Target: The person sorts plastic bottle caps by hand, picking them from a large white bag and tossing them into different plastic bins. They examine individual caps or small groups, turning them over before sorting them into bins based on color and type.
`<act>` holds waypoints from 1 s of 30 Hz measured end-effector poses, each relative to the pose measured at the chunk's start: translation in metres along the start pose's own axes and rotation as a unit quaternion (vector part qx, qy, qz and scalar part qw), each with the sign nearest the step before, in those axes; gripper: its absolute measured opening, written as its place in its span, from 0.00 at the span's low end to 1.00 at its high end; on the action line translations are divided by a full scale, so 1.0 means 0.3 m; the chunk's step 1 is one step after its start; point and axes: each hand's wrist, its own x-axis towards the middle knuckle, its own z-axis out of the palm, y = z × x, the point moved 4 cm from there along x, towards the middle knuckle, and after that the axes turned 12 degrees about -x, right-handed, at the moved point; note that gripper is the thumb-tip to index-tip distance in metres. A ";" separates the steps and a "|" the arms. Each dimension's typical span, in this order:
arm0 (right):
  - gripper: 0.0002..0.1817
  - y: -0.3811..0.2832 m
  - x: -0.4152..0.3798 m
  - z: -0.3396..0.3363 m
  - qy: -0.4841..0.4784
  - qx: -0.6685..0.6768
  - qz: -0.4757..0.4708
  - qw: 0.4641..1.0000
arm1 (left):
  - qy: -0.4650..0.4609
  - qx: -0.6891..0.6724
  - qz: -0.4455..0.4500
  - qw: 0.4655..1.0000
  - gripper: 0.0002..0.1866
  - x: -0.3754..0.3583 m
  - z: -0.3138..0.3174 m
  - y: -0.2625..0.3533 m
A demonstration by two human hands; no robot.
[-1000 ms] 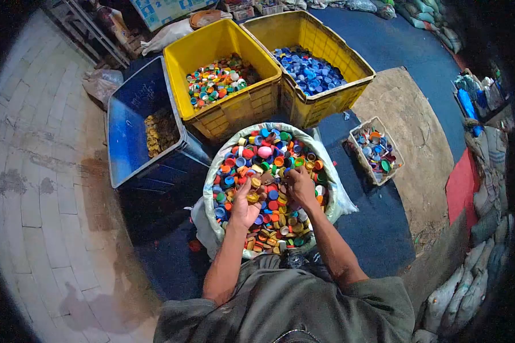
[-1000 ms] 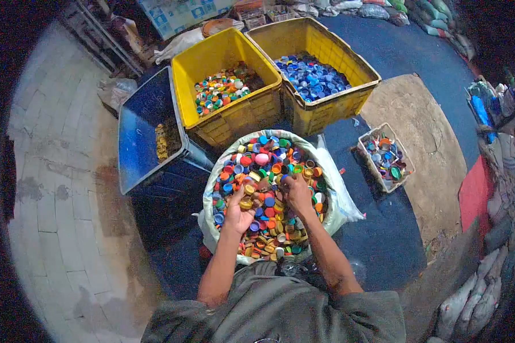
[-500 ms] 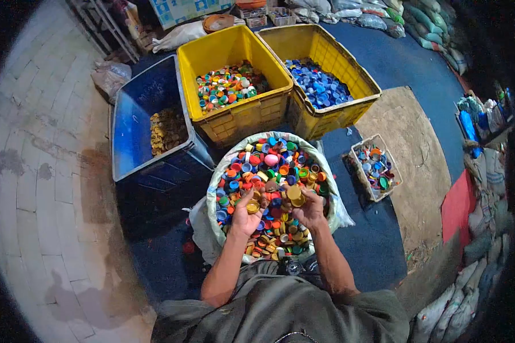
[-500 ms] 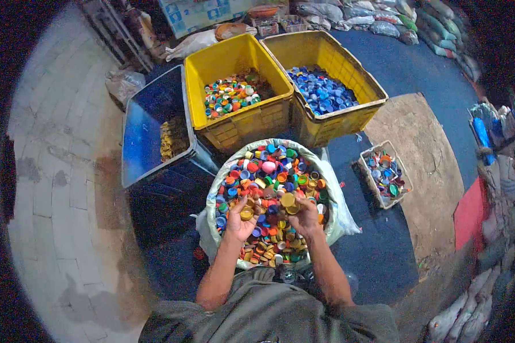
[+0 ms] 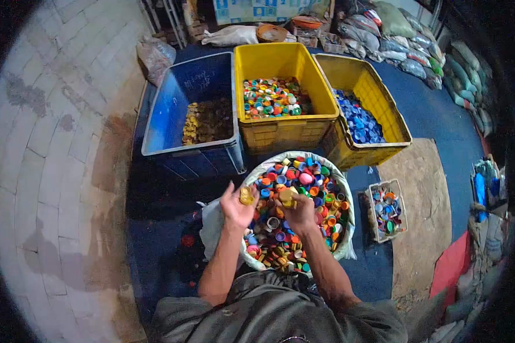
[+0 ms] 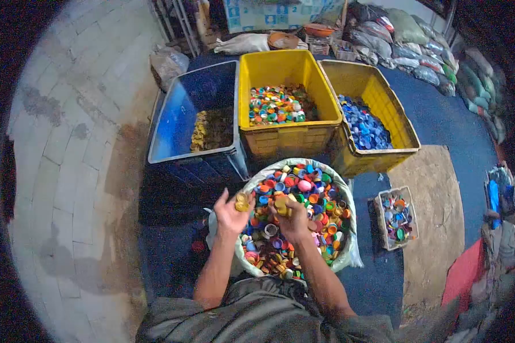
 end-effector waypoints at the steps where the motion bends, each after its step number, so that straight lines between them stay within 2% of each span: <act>1: 0.16 0.018 0.081 0.016 -0.022 0.009 0.005 1.000 | -0.008 -0.010 0.010 1.000 0.31 0.028 0.031 0.053; 5: 0.11 -0.118 0.240 0.394 -0.101 0.066 -0.006 0.993 | -0.121 -0.061 0.007 0.991 0.36 0.206 0.223 0.283; 6: 0.09 -0.130 0.328 0.444 -0.171 0.103 0.004 0.980 | -0.155 -0.053 0.071 0.984 0.39 0.184 0.340 0.299; 7: 0.06 -0.140 0.392 0.505 -0.226 0.074 0.003 0.971 | -0.188 -0.043 0.134 0.972 0.42 0.153 0.455 0.314; 8: 0.07 -0.142 0.450 0.556 -0.270 0.083 0.005 0.959 | -0.244 0.014 0.178 0.953 0.54 0.204 0.473 0.366; 11: 0.10 -0.063 0.629 0.523 -0.409 0.113 0.039 0.905 | -0.127 -0.049 0.141 0.981 0.61 0.230 0.457 0.408; 12: 0.14 -0.060 0.615 0.506 -0.370 0.094 0.031 0.924 | -0.141 -0.049 0.117 0.982 0.64 0.245 0.417 0.417; 13: 0.18 -0.058 0.599 0.489 -0.329 0.073 0.024 0.941 | -0.120 -0.056 0.118 0.984 0.61 0.246 0.375 0.414; 14: 0.25 -0.108 0.458 0.498 -0.198 0.020 -0.005 0.980 | -0.098 -0.062 0.118 0.986 0.58 0.246 0.330 0.406; 15: 0.33 -0.122 0.366 0.466 -0.058 -0.033 -0.030 0.997 | -0.070 -0.067 0.118 0.988 0.55 0.240 0.274 0.394; 16: 0.45 -0.118 0.359 0.385 -0.074 -0.041 -0.056 0.995 | -0.044 -0.038 0.132 0.990 0.47 0.209 0.241 0.366; 17: 0.42 -0.144 0.305 0.335 -0.094 -0.056 -0.058 0.992 | -0.044 0.027 0.142 0.988 0.43 0.200 0.199 0.336; 19: 0.39 -0.156 0.234 0.183 -0.041 -0.052 -0.069 0.995 | -0.052 0.159 0.153 0.974 0.34 0.166 0.109 0.269; 20: 0.38 -0.158 0.213 0.080 -0.029 -0.061 -0.076 0.995 | -0.034 0.187 0.141 0.972 0.24 0.165 0.050 0.236; 21: 0.37 -0.152 0.185 -0.009 -0.018 -0.069 -0.083 0.994 | -0.010 0.249 0.154 0.956 0.20 0.133 0.021 0.194; 22: 0.36 -0.167 0.114 -0.042 0.026 -0.055 -0.085 0.994 | -0.005 0.326 0.162 0.932 0.20 0.113 -0.011 0.150; 24: 0.35 -0.150 0.048 -0.198 0.027 -0.047 -0.097 0.994 | -0.003 0.464 0.179 0.867 0.20 0.078 -0.069 0.073; 25: 0.34 -0.144 0.005 -0.254 0.051 -0.057 -0.105 0.991 | -0.038 0.516 0.223 0.826 0.20 0.061 -0.094 0.034; 27: 0.33 -0.127 -0.082 -0.340 0.083 -0.074 -0.109 0.988 | -0.081 0.589 0.218 0.774 0.20 0.025 -0.143 -0.031; 28: 0.33 -0.119 -0.124 -0.365 0.112 -0.083 -0.110 0.984 | -0.088 0.632 0.208 0.741 0.21 -0.044 -0.078 -0.075; 29: 0.33 -0.109 -0.169 -0.388 0.141 -0.093 -0.109 0.980 | -0.143 0.645 0.235 0.713 0.22 -0.025 -0.138 -0.104; 30: 0.30 -0.105 -0.210 -0.394 0.135 -0.098 -0.108 0.980 | -0.133 0.698 0.225 0.667 0.22 -0.051 -0.119 -0.135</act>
